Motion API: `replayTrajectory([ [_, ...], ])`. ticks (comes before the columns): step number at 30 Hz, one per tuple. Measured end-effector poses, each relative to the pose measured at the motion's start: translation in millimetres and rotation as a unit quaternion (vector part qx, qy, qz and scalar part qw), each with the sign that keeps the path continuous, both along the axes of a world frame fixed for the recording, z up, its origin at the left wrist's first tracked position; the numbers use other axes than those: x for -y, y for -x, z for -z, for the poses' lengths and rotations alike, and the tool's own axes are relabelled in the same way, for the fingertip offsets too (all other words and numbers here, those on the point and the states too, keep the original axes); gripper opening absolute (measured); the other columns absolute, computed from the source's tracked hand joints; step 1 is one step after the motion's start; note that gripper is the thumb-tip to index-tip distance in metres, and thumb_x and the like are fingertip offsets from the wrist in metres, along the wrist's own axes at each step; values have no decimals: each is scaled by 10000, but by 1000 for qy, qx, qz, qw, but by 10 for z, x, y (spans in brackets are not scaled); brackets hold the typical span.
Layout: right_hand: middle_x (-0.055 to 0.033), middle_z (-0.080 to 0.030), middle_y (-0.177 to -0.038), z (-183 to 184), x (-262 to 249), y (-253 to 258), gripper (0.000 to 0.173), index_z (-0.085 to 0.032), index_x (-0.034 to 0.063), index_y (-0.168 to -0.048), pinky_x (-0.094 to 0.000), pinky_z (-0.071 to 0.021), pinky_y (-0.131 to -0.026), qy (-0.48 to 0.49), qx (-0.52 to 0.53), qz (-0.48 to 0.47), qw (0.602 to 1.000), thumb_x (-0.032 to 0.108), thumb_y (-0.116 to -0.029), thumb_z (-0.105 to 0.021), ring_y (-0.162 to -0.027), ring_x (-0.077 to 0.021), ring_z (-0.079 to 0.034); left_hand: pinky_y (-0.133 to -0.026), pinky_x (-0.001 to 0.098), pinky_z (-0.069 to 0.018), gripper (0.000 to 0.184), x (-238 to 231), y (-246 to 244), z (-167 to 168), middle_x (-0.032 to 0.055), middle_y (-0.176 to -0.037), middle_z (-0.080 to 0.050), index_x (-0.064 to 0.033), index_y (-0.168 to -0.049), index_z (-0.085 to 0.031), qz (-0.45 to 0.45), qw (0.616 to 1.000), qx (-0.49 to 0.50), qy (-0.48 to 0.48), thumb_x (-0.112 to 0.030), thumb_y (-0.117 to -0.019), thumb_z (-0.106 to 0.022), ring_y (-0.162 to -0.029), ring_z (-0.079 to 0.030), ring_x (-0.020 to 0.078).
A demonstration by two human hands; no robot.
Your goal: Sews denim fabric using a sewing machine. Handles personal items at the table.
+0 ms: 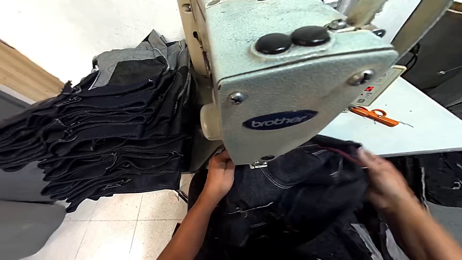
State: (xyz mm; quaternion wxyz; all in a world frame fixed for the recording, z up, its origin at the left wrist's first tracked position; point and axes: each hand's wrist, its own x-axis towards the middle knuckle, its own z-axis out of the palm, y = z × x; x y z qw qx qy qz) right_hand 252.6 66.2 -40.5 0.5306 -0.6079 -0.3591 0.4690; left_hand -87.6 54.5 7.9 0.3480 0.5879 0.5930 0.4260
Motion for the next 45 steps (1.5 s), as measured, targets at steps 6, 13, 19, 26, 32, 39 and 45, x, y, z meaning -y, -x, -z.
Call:
replayTrajectory([
  [6, 7, -684, -748, -397, -310, 354, 229, -710, 97, -943, -273, -550, -581, 0, 139, -345, 928, 150, -1030, -504, -630, -74, -637, -876, 504, -600, 277, 298, 1449, 223, 75, -1092, -771, -96, -1194, -757, 5, 960, -271, -77, -243, -980, -662, -967, -750, 222],
  [13, 60, -698, -754, -309, -223, 1128, 261, -710, 149, -982, -221, -564, -619, 21, 31, -259, 965, 136, -1056, -461, -659, -17, -650, -949, 598, -514, 273, 479, 486, 30, 159, -1126, -734, -81, -1182, -750, -100, 895, -419, -116, -163, -1008, -557, -1113, -674, 394],
  [19, -134, -608, -701, 58, -667, 1103, 296, -655, -40, -871, -459, -482, -614, -221, 356, -136, 898, 188, -1007, -524, -658, -232, -626, -632, 570, -563, 304, -946, 181, 528, 211, -760, -710, 43, -865, -720, -111, 947, -263, -147, -258, -890, -684, -723, -725, 378],
  [26, -249, -702, -976, 395, -437, 1133, 289, -668, -128, -1071, -470, -545, -872, -222, 298, -226, 901, 113, -919, -618, -940, -281, -696, -971, 256, -518, 360, -579, 193, 597, 99, -1135, -692, 69, -1226, -603, 80, 973, 171, -131, -231, -1029, -581, -1062, -640, 40],
  [32, -140, -676, -969, 98, 121, 755, 260, -680, 100, -1112, -390, -556, -689, -379, 475, -189, 771, 322, -1040, -566, -858, -256, -680, -718, 157, -546, 119, -40, 209, 554, -105, -775, -686, -103, -807, -720, 206, 950, 197, -127, -165, -909, -724, -763, -626, -65],
  [39, -57, -523, -993, -23, 510, 1054, 310, -578, 318, -1338, -358, -446, -894, -515, 499, -322, 618, 208, -1093, -422, -929, -236, -554, -731, 232, -563, 247, -17, 201, 342, 5, -788, -710, -50, -782, -734, 129, 976, 25, -174, -267, -892, -776, -780, -668, 35],
  [45, -115, -572, -915, -259, 261, 1075, 270, -676, 179, -1265, -386, -448, -785, -535, 525, -160, 642, 122, -1027, -563, -853, -276, -562, -776, 281, -557, 264, 5, 179, 308, 54, -824, -727, -37, -786, -742, 118, 977, -6, -179, -280, -872, -796, -832, -683, 80],
])
